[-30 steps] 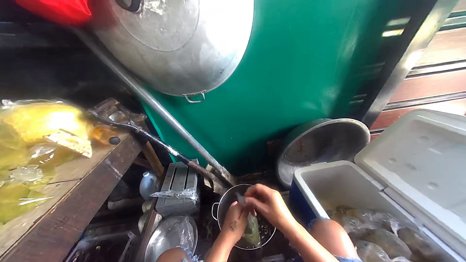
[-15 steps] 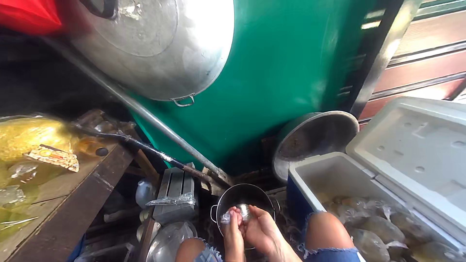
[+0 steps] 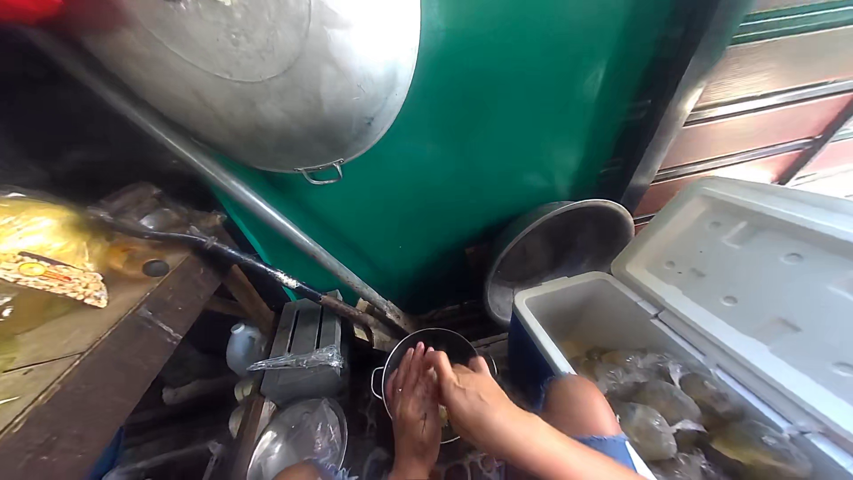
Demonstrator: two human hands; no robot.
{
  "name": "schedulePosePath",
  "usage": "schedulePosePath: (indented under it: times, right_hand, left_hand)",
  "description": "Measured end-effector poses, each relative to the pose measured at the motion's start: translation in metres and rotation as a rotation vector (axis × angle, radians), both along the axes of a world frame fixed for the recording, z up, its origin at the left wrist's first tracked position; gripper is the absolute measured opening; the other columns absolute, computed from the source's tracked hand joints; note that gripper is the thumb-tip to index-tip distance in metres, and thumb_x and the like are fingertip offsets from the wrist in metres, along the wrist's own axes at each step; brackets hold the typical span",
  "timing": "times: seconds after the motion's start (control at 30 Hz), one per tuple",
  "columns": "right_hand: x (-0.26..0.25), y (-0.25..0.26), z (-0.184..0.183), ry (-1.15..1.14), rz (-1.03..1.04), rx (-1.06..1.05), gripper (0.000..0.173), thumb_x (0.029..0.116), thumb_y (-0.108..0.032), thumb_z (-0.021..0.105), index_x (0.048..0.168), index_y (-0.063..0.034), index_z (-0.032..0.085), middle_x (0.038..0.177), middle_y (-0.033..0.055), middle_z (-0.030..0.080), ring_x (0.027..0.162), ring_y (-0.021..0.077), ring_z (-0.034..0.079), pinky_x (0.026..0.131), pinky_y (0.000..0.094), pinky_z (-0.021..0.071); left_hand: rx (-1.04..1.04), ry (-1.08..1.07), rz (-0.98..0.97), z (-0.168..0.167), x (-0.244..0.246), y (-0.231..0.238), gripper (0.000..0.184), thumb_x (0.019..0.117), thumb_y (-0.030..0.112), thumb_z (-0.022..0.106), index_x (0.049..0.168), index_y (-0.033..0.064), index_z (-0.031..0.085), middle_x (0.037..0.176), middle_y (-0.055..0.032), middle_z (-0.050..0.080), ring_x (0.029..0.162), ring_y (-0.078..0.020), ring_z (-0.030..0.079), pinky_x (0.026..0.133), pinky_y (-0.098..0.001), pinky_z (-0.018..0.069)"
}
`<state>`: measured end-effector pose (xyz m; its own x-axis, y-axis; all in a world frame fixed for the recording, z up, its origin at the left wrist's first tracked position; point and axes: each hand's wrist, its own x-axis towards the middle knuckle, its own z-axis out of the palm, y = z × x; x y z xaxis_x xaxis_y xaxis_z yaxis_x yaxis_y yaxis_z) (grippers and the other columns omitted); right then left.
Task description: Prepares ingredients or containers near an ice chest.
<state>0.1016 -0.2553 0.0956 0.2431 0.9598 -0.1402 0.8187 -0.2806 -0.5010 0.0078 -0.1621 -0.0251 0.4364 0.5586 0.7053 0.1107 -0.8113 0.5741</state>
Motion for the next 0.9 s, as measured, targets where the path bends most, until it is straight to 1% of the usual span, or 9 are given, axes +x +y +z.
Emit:
schedulePosePath:
  times: [0.07,0.13,0.23,0.3,0.37,0.57,0.77,0.83,0.9]
  right_hand:
    - [0.004,0.008,0.005,-0.162,0.125,0.047,0.044,0.1024,-0.001,0.046,0.146,-0.0051,0.043,0.111,0.0187,0.071,0.11,0.0386,0.067,0.098,0.0591,0.0444]
    - [0.011,0.018,-0.012,-0.22,0.222,0.173,0.033,0.1053,-0.002,0.042,0.137,-0.0068,0.049,0.107,0.0184,0.07,0.105,0.0385,0.068,0.089,0.0541,0.0508]
    - [0.02,0.028,-0.045,-0.187,0.272,0.18,0.035,0.1076,-0.005,0.04,0.142,-0.0059,0.048,0.109,0.0206,0.07,0.108,0.0398,0.067,0.092,0.0534,0.0507]
    - [0.021,0.029,-0.072,-0.144,0.257,0.125,0.042,0.1067,-0.003,0.041,0.149,-0.0061,0.044,0.11,0.0224,0.071,0.111,0.0412,0.066,0.097,0.0548,0.0495]
    - [0.018,0.025,-0.098,-0.086,0.238,0.071,0.047,0.1073,-0.004,0.041,0.154,-0.007,0.039,0.11,0.0243,0.07,0.114,0.043,0.065,0.101,0.056,0.0483]
    - [0.003,0.007,-0.162,0.107,0.159,-0.118,0.055,0.108,-0.01,0.043,0.161,-0.0138,0.029,0.118,0.0293,0.066,0.113,0.0469,0.064,0.098,0.0594,0.0504]
    - [-0.005,-0.007,-0.204,0.101,0.093,0.169,0.055,0.1028,-0.006,0.052,0.157,-0.0088,0.041,0.105,0.0227,0.073,0.104,0.0417,0.07,0.094,0.0539,0.0548]
    - [-0.007,-0.006,-0.205,0.154,0.018,0.144,0.058,0.1035,-0.009,0.052,0.159,-0.0117,0.037,0.106,0.0212,0.074,0.104,0.0413,0.071,0.093,0.0547,0.0554]
    - [-0.007,-0.003,-0.203,0.215,-0.04,0.102,0.058,0.1053,-0.011,0.05,0.161,-0.0149,0.033,0.106,0.021,0.073,0.103,0.042,0.071,0.09,0.0573,0.0557]
  left_hand:
    - [0.029,-0.051,-0.068,0.001,0.0,0.011,0.057,0.1111,0.041,0.031,0.115,0.0049,0.075,0.13,-0.0122,0.07,0.131,-0.0207,0.059,0.116,-0.0412,0.0385]
    - [-0.021,-0.036,-0.041,-0.004,-0.002,0.016,0.055,0.1106,0.04,0.034,0.109,0.0055,0.076,0.123,-0.0098,0.073,0.123,-0.0187,0.063,0.112,-0.0378,0.0427]
    - [-0.135,0.182,0.092,-0.017,-0.007,0.011,0.046,0.1045,0.025,0.039,0.112,-0.0003,0.077,0.114,-0.0166,0.074,0.113,-0.0348,0.067,0.105,-0.0507,0.0474]
    - [-0.265,0.431,0.138,-0.023,-0.01,0.004,0.042,0.1047,0.02,0.04,0.122,0.0007,0.073,0.117,-0.0202,0.071,0.116,-0.0403,0.064,0.105,-0.0549,0.0472]
    - [-0.42,0.656,0.145,-0.028,-0.014,-0.006,0.039,0.1073,0.019,0.042,0.133,0.0038,0.068,0.129,-0.0216,0.066,0.125,-0.0397,0.06,0.109,-0.054,0.0448]
    - [-0.707,1.122,0.052,-0.062,-0.022,-0.009,0.044,0.1104,0.035,0.039,0.132,0.0068,0.066,0.135,-0.0183,0.062,0.125,-0.0358,0.061,0.105,-0.0562,0.0476]
    - [-0.612,1.168,0.094,-0.072,-0.019,-0.008,0.04,0.1098,0.031,0.042,0.126,0.0081,0.071,0.129,-0.0156,0.067,0.123,-0.0337,0.063,0.104,-0.0533,0.049]
    - [-0.661,1.041,0.131,-0.074,-0.02,-0.006,0.041,0.109,0.036,0.046,0.122,0.0077,0.074,0.12,-0.0156,0.073,0.119,-0.0325,0.067,0.104,-0.0529,0.049]
    - [-0.834,0.796,0.109,-0.077,-0.023,-0.003,0.035,0.1047,0.031,0.059,0.124,0.0068,0.074,0.112,-0.0135,0.076,0.107,-0.027,0.072,0.101,-0.0476,0.0525]
